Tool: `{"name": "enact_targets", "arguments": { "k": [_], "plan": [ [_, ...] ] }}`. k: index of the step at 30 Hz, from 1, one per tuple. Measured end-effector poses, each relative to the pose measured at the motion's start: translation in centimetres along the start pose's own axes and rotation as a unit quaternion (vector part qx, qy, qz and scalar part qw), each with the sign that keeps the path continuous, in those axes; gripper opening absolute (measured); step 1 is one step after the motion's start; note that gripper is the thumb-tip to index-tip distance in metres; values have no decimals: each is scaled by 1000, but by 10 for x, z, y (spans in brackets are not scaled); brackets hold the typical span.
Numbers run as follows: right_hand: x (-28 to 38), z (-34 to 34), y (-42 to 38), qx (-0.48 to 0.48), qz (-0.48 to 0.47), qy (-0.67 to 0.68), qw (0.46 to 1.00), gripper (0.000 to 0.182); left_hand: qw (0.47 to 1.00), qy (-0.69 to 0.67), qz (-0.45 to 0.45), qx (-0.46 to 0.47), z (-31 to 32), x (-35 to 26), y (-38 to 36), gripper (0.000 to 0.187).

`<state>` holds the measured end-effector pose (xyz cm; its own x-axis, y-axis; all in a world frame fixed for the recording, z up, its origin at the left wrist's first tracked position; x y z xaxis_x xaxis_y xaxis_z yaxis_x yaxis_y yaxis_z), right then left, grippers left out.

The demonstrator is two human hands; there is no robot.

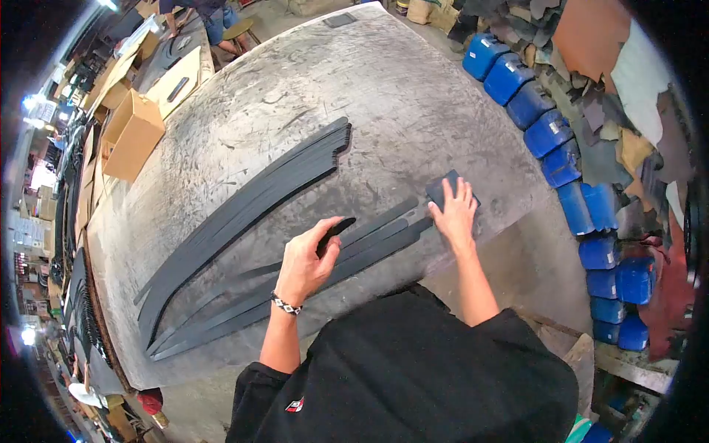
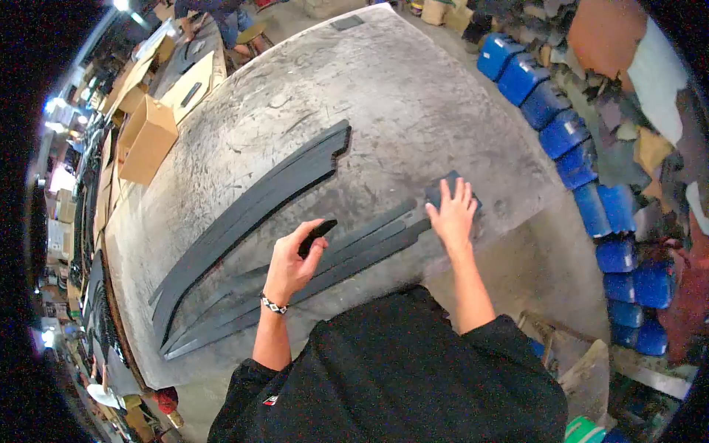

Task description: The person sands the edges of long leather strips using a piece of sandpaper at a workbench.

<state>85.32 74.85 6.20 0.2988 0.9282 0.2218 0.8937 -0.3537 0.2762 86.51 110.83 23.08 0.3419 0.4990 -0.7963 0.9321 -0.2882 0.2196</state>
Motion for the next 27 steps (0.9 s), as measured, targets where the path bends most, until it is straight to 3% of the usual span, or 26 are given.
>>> {"name": "enact_targets", "arguments": {
  "k": [3,6,7,10,11,13,15,18,19,22,23,26,27],
  "plan": [
    [-26,22,1,60,44,-57,996,89,1000,-8,16,-18,-14,-18,6,40],
    [-23,18,5,47,37,-56,997,90,991,5,115,-71,-22,-27,10,38],
    [-20,13,4,65,32,-108,992,76,992,24,105,-69,-25,-28,8,38],
    [-35,10,24,75,61,177,979,70,990,74,94,-74,-32,-33,-1,40],
    [-1,-33,23,-6,-11,218,976,75,988,88,103,-77,-33,-35,-4,40],
    [57,-95,27,-58,-169,366,913,74,982,110,116,-96,-33,-43,-5,39],
    [120,-156,6,-54,-234,390,889,68,976,125,127,-125,-31,-58,-4,38],
    [177,-203,-23,-112,-375,319,863,50,966,129,141,-172,-26,-66,-7,40],
    [188,-207,-26,-126,-399,289,861,49,961,117,167,-189,-21,-50,-12,45],
    [188,-194,-11,-139,-445,250,848,49,963,162,135,-168,-19,-51,-16,46],
    [185,-185,1,-145,-422,253,859,52,959,124,141,-211,-16,-56,-12,43],
    [169,-166,25,-154,-350,202,902,56,969,107,95,-202,-22,-60,-16,40],
    [173,-178,22,-154,-372,201,893,54,965,118,108,-210,-23,-59,-17,40]
  ]
}}
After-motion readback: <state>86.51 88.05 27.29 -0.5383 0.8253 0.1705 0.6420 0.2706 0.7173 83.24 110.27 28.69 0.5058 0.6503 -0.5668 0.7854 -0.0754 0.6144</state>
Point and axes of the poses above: each hand's wrist, its own y-axis towards the middle knuckle, its own z-axis out of the palm, x = y × z, the point moved 3 cm from there along y, towards the middle knuckle, and after that the axes turned 9 degrees about -x, right-handed, at the moved point
